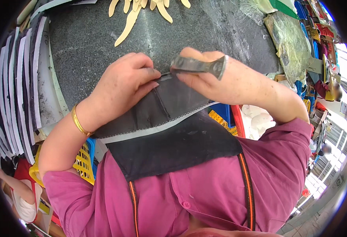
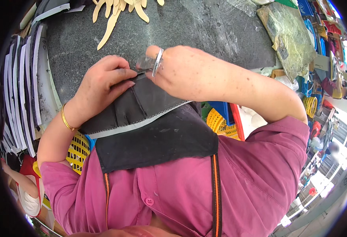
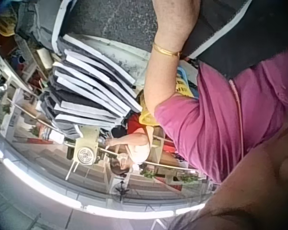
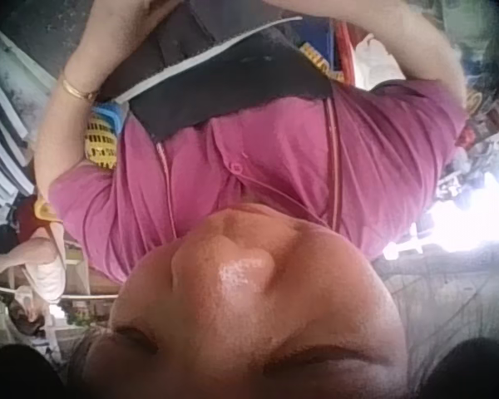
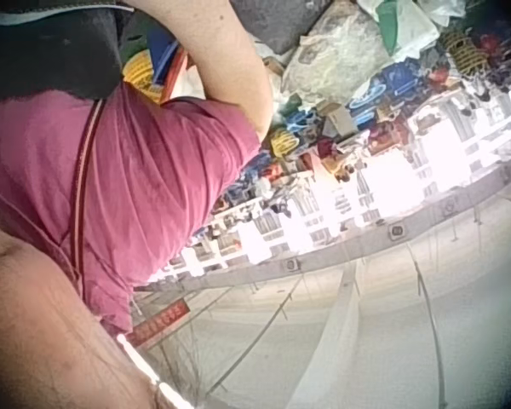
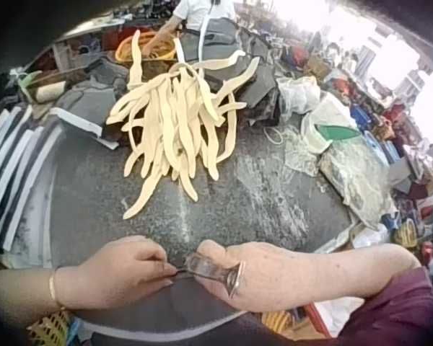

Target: Manually assemble and secure shoe components using adhesive and a hammer.

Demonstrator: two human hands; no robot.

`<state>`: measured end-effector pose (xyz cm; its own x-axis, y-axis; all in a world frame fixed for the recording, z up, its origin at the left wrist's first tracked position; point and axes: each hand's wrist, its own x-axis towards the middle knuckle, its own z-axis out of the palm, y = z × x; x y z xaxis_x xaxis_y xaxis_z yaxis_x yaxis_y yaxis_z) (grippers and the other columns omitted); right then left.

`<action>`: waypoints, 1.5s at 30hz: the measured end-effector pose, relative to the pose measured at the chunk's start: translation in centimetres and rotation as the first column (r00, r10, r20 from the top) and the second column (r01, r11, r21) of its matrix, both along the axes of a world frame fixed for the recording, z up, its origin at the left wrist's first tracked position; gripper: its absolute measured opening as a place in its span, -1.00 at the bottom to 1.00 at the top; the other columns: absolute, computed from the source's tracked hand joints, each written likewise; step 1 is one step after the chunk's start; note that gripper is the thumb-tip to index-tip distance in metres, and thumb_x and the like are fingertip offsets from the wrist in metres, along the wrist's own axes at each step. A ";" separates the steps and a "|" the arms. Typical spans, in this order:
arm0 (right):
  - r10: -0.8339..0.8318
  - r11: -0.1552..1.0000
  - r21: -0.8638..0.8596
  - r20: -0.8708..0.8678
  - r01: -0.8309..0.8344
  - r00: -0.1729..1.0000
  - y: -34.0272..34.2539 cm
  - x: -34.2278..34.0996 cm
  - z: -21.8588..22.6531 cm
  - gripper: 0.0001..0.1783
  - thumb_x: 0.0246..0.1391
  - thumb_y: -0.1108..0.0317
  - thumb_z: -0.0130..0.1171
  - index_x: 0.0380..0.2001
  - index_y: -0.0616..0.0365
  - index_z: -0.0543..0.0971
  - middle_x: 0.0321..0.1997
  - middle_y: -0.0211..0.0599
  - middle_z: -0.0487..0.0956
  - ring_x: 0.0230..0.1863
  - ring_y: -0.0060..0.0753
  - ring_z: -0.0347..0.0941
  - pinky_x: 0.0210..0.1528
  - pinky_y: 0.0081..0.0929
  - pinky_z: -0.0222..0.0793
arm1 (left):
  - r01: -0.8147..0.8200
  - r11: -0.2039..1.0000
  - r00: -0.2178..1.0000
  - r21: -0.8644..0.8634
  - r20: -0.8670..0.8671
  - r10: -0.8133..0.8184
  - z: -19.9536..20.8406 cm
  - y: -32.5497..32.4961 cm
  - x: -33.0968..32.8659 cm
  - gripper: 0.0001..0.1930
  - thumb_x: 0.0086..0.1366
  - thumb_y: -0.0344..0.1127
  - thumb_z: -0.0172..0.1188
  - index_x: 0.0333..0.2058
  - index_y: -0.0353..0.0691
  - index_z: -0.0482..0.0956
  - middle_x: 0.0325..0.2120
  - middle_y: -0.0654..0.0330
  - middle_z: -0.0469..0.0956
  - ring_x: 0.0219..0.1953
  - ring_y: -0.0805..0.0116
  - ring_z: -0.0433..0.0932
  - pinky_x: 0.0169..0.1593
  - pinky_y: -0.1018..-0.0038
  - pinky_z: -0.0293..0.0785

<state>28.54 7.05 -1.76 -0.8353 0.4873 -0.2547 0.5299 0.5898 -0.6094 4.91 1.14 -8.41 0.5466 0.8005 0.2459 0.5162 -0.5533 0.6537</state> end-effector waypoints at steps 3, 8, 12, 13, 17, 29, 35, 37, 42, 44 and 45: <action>0.089 0.969 0.241 -0.132 -0.055 0.987 0.0 0.0 -0.1 -0.86 0.27 0.43 0.11 -0.14 0.20 0.52 -0.27 -0.02 0.53 -0.30 0.04 0.56 -0.37 -0.19 0.43 | 0.029 0.999 0.999 0.037 -0.047 -0.028 -0.1 -0.6 -0.3 -0.74 0.03 -0.48 0.39 -0.25 -0.29 0.65 -0.31 0.12 0.53 -0.26 0.11 0.54 -0.20 0.30 0.51; -0.090 0.994 -0.063 -0.082 0.085 0.993 -0.5 -0.4 -1.0 -0.84 0.25 0.47 0.14 -0.11 0.21 0.53 -0.26 -0.15 0.52 -0.35 -0.08 0.56 -0.38 -0.30 0.42 | 0.029 0.985 0.995 0.168 -0.096 -0.013 -0.4 -1.0 0.0 -0.74 0.04 -0.46 0.39 -0.24 -0.27 0.65 -0.30 0.14 0.54 -0.26 0.13 0.54 -0.20 0.30 0.51; -0.067 0.985 -0.159 -0.024 0.062 0.997 -1.3 -0.6 -1.4 -0.88 0.24 0.46 0.15 -0.19 0.20 0.47 -0.32 -0.07 0.50 -0.36 0.06 0.56 -0.39 -0.20 0.42 | 0.015 0.985 0.998 0.170 -0.066 -0.004 -0.2 -0.9 -0.6 -0.85 0.05 -0.44 0.37 -0.35 -0.24 0.63 -0.36 0.19 0.51 -0.28 0.19 0.51 -0.18 0.32 0.48; -0.044 0.989 -0.142 0.015 0.046 0.999 -1.4 -0.6 -1.3 -0.86 0.24 0.46 0.15 -0.16 0.20 0.47 -0.36 -0.07 0.49 -0.36 0.10 0.56 -0.39 -0.18 0.42 | -0.008 0.995 0.999 0.096 -0.030 0.011 -0.1 -0.8 -0.9 -0.80 0.05 -0.46 0.38 -0.30 -0.25 0.64 -0.33 0.17 0.53 -0.28 0.16 0.53 -0.19 0.31 0.50; -0.017 0.999 -0.049 -0.145 0.010 0.989 -1.9 -0.5 -1.6 -0.80 0.22 0.44 0.18 -0.12 0.18 0.44 -0.43 -0.05 0.50 -0.37 0.17 0.54 -0.40 -0.13 0.41 | -0.004 0.999 1.000 0.046 -0.016 0.005 -0.1 -1.3 -1.3 -0.77 0.05 -0.48 0.38 -0.26 -0.25 0.64 -0.31 0.15 0.55 -0.27 0.12 0.54 -0.18 0.31 0.50; -0.156 0.988 -0.044 -0.304 0.150 0.940 -2.7 -0.9 -2.0 -0.75 0.21 0.45 0.19 -0.09 0.20 0.41 -0.45 0.02 0.52 -0.38 0.16 0.54 -0.39 -0.18 0.43 | -0.121 0.986 0.991 0.117 -0.037 0.126 -0.4 -2.7 -1.0 -0.80 0.02 -0.41 0.41 -0.35 -0.23 0.62 -0.34 0.18 0.52 -0.23 0.15 0.50 -0.13 0.29 0.41; -0.030 0.996 -0.082 -0.099 0.022 0.995 -3.2 -1.9 -2.5 -0.65 0.08 0.39 0.19 -0.16 0.22 0.27 -0.57 0.08 0.54 -0.45 0.28 0.54 -0.43 0.04 0.45 | -0.209 0.975 0.974 0.069 -0.076 0.214 0.0 -2.9 -1.8 -0.75 0.01 -0.48 0.40 -0.28 -0.27 0.61 -0.31 0.12 0.53 -0.23 0.10 0.51 -0.12 0.29 0.43; -0.046 0.997 -0.058 -0.085 0.041 0.995 -3.0 -2.0 -2.3 -0.66 0.12 0.38 0.17 -0.16 0.21 0.26 -0.57 0.10 0.54 -0.46 0.29 0.54 -0.44 0.05 0.44 | -0.165 0.986 0.983 -0.013 -0.079 0.164 0.1 -3.1 -2.1 -0.75 0.02 -0.49 0.38 -0.27 -0.27 0.61 -0.32 0.12 0.52 -0.22 0.09 0.51 -0.11 0.28 0.43; -0.157 0.981 -0.139 -0.151 0.136 0.976 -2.6 -2.1 -1.6 -0.78 0.21 0.45 0.19 -0.12 0.17 0.42 -0.48 -0.02 0.52 -0.44 0.18 0.52 -0.45 -0.14 0.40 | -0.121 0.970 0.987 0.209 -0.076 0.140 -0.2 -3.8 -1.5 -0.79 0.01 -0.43 0.39 -0.33 -0.22 0.61 -0.33 0.20 0.53 -0.20 0.13 0.49 -0.13 0.30 0.40; -0.065 0.974 -0.220 -0.058 0.051 0.996 -2.7 -2.6 -2.0 -0.79 0.22 0.43 0.18 -0.11 0.16 0.43 -0.42 0.02 0.52 -0.39 0.19 0.53 -0.41 -0.12 0.39 | -0.121 0.978 0.989 0.168 -0.068 0.134 -0.1 -3.7 -1.5 -0.80 0.01 -0.44 0.39 -0.34 -0.23 0.61 -0.34 0.20 0.52 -0.21 0.14 0.49 -0.14 0.30 0.41; -0.067 0.975 -0.214 -0.057 0.053 0.996 -2.8 -2.8 -2.1 -0.79 0.22 0.43 0.18 -0.11 0.16 0.43 -0.42 0.02 0.52 -0.39 0.19 0.53 -0.41 -0.12 0.39 | -0.107 0.983 0.992 0.152 -0.047 0.115 0.0 -3.7 -1.6 -0.81 0.02 -0.44 0.38 -0.35 -0.23 0.61 -0.34 0.19 0.52 -0.22 0.14 0.49 -0.14 0.29 0.42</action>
<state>25.73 4.22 -3.84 -0.8239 0.4778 -0.3047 0.5165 0.4118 -0.7508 3.31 -2.52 -8.45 0.4723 0.8139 0.3384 0.6132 -0.5792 0.5371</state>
